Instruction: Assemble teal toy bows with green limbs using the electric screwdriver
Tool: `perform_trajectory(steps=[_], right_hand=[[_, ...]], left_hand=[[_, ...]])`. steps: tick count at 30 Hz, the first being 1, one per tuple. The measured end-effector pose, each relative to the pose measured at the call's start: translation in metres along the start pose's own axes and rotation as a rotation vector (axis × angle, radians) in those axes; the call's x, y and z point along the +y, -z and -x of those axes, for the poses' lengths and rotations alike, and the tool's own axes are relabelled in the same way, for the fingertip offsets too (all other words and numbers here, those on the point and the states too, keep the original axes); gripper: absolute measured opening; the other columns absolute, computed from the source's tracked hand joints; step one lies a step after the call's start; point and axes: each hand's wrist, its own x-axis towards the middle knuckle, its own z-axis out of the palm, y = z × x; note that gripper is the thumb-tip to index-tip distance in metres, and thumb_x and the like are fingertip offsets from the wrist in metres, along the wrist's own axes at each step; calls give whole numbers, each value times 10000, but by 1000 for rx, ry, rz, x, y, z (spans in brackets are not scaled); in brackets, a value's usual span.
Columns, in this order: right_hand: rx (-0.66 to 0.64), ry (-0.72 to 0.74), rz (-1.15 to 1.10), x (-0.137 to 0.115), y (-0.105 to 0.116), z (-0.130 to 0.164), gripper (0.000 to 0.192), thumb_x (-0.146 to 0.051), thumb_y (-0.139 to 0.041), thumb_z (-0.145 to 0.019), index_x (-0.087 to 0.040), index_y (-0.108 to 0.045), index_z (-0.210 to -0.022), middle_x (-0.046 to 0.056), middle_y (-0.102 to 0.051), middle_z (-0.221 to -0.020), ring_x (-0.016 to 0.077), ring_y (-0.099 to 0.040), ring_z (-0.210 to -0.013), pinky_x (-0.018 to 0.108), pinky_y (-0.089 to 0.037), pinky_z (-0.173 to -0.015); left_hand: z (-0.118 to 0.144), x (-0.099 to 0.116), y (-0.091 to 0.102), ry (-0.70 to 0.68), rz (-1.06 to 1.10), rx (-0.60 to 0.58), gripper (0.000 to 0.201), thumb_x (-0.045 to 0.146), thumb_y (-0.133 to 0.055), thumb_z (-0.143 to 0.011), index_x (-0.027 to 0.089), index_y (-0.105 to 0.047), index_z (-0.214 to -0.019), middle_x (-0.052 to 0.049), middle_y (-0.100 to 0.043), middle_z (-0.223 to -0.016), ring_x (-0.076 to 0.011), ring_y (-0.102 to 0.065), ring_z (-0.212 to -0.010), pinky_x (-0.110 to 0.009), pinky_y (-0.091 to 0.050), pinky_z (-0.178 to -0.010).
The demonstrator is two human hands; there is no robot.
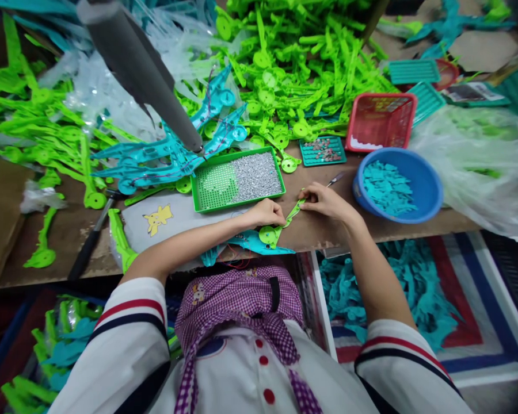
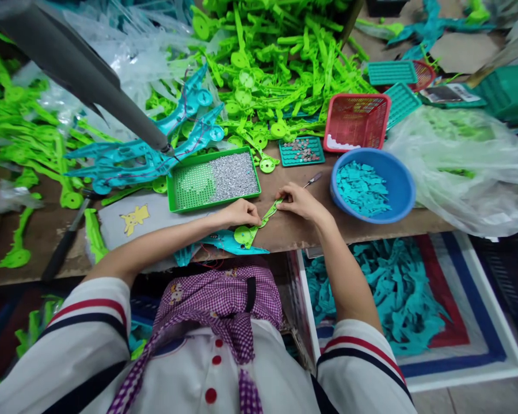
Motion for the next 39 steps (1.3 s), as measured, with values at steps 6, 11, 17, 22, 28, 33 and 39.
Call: perform_trajectory(steps=[6,11,17,22,28,33,39], right_hand=[[-7,-2,-5,2,0,-1,256,-401,-763,-726,-214,-698,-889,33,-566,-874,174,-526,-721,338,-462,-696],[-12,8,-3,1,0,-1,264,-416,-759,-739,-217,-693,-899,33,-569,-869,178,-533,-728,336,-463,-693],[-20,14,4,1,1,-2,270,-428,-762,-728,-215,-696,-881,37,-581,-873,177,-539,-718,336,-460,-691],[-34,8,15,3,1,-7,263,-419,-758,-719,-215,-696,-872,32,-578,-842,175,-540,-702,326,-450,-669],[-17,6,82,-3,-1,0,212,-368,-733,-760,-212,-697,-899,44,-585,-865,190,-555,-704,352,-468,-694],[216,67,111,-13,-25,39,284,-415,-606,-910,-249,-683,-1128,108,-620,-1186,275,-621,-1026,449,-495,-925],[368,19,186,-15,-56,54,223,-451,-599,-921,-272,-667,-1035,93,-682,-1068,322,-601,-1067,514,-456,-951]], left_hand=[[1,9,3,33,30,-36,128,135,-760,-661,124,-657,-585,-12,-635,-595,-73,-479,-524,-232,-361,-538],[1,10,7,78,99,-91,154,151,-786,-649,132,-652,-575,-15,-648,-604,-78,-506,-541,-242,-391,-575],[4,18,7,32,-61,-43,159,191,-813,-638,132,-679,-576,-16,-650,-592,-88,-500,-536,-244,-371,-549],[4,24,4,56,-105,-37,115,150,-773,-650,130,-683,-579,-18,-648,-589,-94,-514,-535,-235,-371,-526],[-6,16,-4,62,-88,-18,92,82,-729,-629,139,-669,-588,10,-592,-525,-92,-478,-480,-232,-351,-481],[-5,10,-5,32,-30,7,69,105,-747,-632,135,-690,-658,11,-613,-548,-84,-472,-468,-218,-350,-473],[-1,11,0,26,-1,-33,79,107,-757,-667,121,-695,-715,12,-613,-559,-64,-440,-435,-233,-321,-475]])
